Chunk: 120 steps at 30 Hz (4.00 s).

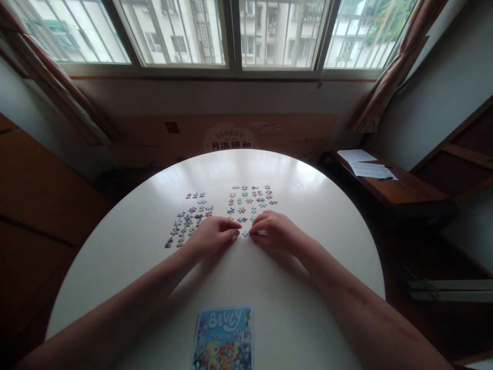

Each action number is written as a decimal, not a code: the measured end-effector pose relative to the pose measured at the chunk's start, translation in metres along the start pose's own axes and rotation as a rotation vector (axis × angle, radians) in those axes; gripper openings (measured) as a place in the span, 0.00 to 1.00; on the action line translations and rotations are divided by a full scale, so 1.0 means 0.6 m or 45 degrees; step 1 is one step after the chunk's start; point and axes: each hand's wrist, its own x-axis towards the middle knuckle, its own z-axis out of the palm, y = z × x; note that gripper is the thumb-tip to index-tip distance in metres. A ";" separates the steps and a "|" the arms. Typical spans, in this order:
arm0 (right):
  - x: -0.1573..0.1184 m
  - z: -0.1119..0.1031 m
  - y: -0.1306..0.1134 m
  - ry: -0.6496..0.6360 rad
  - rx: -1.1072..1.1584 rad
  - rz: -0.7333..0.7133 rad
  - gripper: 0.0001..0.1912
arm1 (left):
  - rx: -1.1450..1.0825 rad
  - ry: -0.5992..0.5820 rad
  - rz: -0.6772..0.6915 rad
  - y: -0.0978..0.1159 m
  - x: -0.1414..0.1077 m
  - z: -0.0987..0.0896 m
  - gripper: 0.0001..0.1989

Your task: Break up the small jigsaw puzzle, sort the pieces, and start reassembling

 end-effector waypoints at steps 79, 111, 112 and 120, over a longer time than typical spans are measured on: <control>0.001 -0.001 -0.005 -0.039 0.024 0.035 0.09 | 1.074 0.251 -0.069 -0.069 0.060 -0.189 0.12; -0.002 -0.019 -0.011 0.267 0.261 0.072 0.09 | 0.542 -0.013 -0.033 -0.012 0.091 -0.259 0.13; -0.002 -0.017 -0.011 0.257 0.260 0.072 0.09 | 0.443 -0.007 0.011 0.003 0.074 -0.248 0.13; 0.002 0.006 -0.012 0.168 0.073 -0.018 0.08 | 0.315 -0.234 0.170 0.021 -0.001 -0.054 0.09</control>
